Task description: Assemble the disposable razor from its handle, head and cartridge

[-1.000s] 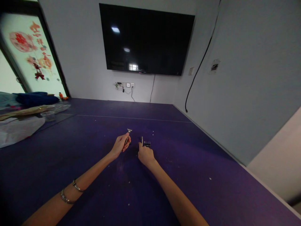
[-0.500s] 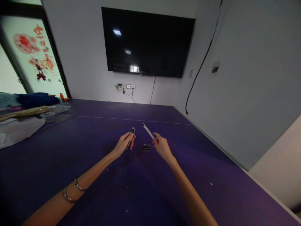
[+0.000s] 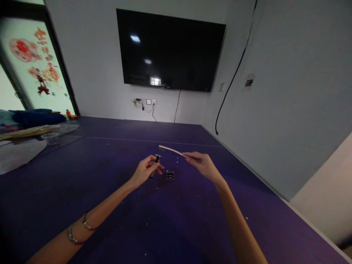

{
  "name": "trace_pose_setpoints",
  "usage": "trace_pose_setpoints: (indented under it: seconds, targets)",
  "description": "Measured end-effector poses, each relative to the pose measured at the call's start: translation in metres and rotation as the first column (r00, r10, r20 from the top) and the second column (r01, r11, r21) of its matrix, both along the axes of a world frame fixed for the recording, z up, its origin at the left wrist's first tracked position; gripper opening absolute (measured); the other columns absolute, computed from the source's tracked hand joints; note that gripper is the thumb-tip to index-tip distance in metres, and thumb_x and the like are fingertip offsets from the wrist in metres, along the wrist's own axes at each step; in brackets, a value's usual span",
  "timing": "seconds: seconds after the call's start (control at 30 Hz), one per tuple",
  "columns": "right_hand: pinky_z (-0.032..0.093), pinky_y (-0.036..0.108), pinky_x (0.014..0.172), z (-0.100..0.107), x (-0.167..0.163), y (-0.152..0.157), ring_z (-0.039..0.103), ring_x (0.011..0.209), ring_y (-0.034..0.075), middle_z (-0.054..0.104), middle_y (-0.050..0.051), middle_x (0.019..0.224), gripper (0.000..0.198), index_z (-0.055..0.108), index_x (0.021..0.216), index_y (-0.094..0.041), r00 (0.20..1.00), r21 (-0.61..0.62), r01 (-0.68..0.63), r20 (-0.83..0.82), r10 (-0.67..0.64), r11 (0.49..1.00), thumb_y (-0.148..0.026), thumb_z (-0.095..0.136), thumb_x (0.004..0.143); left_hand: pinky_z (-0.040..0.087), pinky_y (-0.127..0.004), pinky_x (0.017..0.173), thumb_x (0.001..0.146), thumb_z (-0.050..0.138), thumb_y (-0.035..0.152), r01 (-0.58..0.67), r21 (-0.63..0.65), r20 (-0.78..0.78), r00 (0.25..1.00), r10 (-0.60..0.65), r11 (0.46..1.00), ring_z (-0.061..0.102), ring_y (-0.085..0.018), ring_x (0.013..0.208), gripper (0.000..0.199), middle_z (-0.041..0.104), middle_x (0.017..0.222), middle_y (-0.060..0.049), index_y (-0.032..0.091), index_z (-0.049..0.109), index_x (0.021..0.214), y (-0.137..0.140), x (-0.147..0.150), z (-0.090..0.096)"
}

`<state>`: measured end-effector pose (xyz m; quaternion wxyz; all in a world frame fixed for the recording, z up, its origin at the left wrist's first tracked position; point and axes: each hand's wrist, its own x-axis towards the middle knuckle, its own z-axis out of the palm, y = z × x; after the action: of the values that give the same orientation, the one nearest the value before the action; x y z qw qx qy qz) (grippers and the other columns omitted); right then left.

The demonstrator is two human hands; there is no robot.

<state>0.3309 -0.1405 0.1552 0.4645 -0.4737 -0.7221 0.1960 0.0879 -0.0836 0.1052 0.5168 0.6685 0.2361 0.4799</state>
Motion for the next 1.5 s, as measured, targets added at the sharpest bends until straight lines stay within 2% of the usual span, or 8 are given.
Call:
trace_pose_setpoints:
  seconds: [0.23, 0.4, 0.63, 0.8, 0.97, 1.17, 1.33, 1.5]
  targets:
    - [0.048, 0.032, 0.077, 0.01, -0.004, -0.01, 0.063, 0.085, 0.019, 0.07, 0.007, 0.09, 0.026, 0.072, 0.091, -0.021, 1.0, 0.009, 0.017, 0.025, -0.017, 1.0, -0.039, 0.062, 0.075, 0.05, -0.031, 0.073, 0.078, 0.059, 0.028, -0.011, 0.016, 0.009, 1.0, 0.01, 1.0, 0.067, -0.017, 0.073, 0.016, 0.069, 0.084, -0.007, 0.016, 0.05, 0.083, -0.016, -0.006, 0.0]
    - [0.048, 0.03, 0.071, 0.013, -0.007, -0.013, 0.062, 0.081, 0.018, 0.069, 0.007, 0.087, 0.026, 0.073, 0.089, -0.022, 0.996, 0.015, -0.056, 0.071, 0.054, 0.998, -0.04, 0.062, 0.075, 0.049, -0.029, 0.072, 0.08, 0.058, 0.025, 0.018, 0.033, -0.018, 1.0, -0.017, 0.999, 0.067, -0.017, 0.079, 0.012, 0.069, 0.09, -0.008, 0.016, 0.052, 0.084, -0.027, -0.004, 0.005]
    - [0.047, 0.03, 0.071, 0.013, -0.004, -0.013, 0.062, 0.081, 0.018, 0.069, 0.006, 0.086, 0.025, 0.073, 0.088, -0.022, 0.997, -0.003, -0.026, 0.067, 0.026, 1.0, -0.04, 0.064, 0.073, 0.05, -0.031, 0.074, 0.078, 0.06, 0.022, 0.041, 0.033, 0.022, 0.999, -0.042, 0.999, 0.066, -0.017, 0.077, 0.013, 0.07, 0.088, -0.007, 0.017, 0.048, 0.08, -0.034, -0.003, 0.009]
    - [0.049, 0.03, 0.07, 0.018, -0.007, -0.018, 0.061, 0.078, 0.017, 0.068, 0.006, 0.084, 0.025, 0.073, 0.087, -0.023, 0.993, 0.006, -0.08, 0.085, 0.08, 0.997, -0.041, 0.064, 0.073, 0.05, -0.031, 0.074, 0.077, 0.061, 0.02, 0.064, 0.011, 0.037, 0.997, -0.065, 0.998, 0.066, -0.016, 0.077, 0.013, 0.07, 0.085, -0.006, 0.017, 0.048, 0.077, -0.037, -0.003, 0.01]
    - [0.049, 0.032, 0.072, 0.019, -0.007, -0.02, 0.062, 0.081, 0.019, 0.069, 0.007, 0.085, 0.026, 0.074, 0.086, -0.022, 0.997, 0.005, -0.023, 0.076, 0.022, 1.0, -0.042, 0.064, 0.072, 0.051, -0.033, 0.075, 0.075, 0.063, 0.02, 0.069, 0.029, 0.047, 0.996, -0.07, 0.997, 0.066, -0.017, 0.078, 0.014, 0.07, 0.085, -0.007, 0.017, 0.049, 0.076, -0.041, -0.004, 0.013]
    - [0.049, 0.029, 0.068, 0.024, -0.01, -0.025, 0.061, 0.077, 0.016, 0.068, 0.006, 0.084, 0.022, 0.073, 0.088, -0.024, 0.99, 0.013, -0.116, 0.077, 0.115, 0.993, -0.037, 0.066, 0.072, 0.052, -0.032, 0.076, 0.075, 0.063, 0.019, 0.067, 0.019, 0.056, 0.996, -0.068, 0.998, 0.066, -0.017, 0.078, 0.013, 0.07, 0.083, -0.006, 0.016, 0.051, 0.077, -0.041, -0.005, 0.015]
    - [0.049, 0.03, 0.071, 0.026, -0.012, -0.027, 0.062, 0.079, 0.018, 0.068, 0.006, 0.085, 0.022, 0.074, 0.086, -0.024, 0.996, 0.025, -0.043, 0.082, 0.041, 0.999, -0.039, 0.066, 0.072, 0.052, -0.032, 0.075, 0.074, 0.064, 0.019, 0.059, 0.004, 0.059, 0.996, -0.059, 0.998, 0.066, -0.017, 0.079, 0.015, 0.07, 0.082, -0.006, 0.017, 0.049, 0.075, -0.041, -0.006, 0.014]
    - [0.05, 0.029, 0.068, 0.029, -0.014, -0.03, 0.061, 0.076, 0.017, 0.068, 0.006, 0.084, 0.024, 0.073, 0.088, -0.024, 0.989, 0.009, -0.095, 0.114, 0.093, 0.995, -0.04, 0.065, 0.072, 0.051, -0.031, 0.076, 0.075, 0.064, 0.021, 0.068, 0.035, 0.043, 0.997, -0.069, 0.997, 0.066, -0.017, 0.079, 0.013, 0.07, 0.082, -0.006, 0.016, 0.052, 0.076, -0.042, -0.006, 0.015]
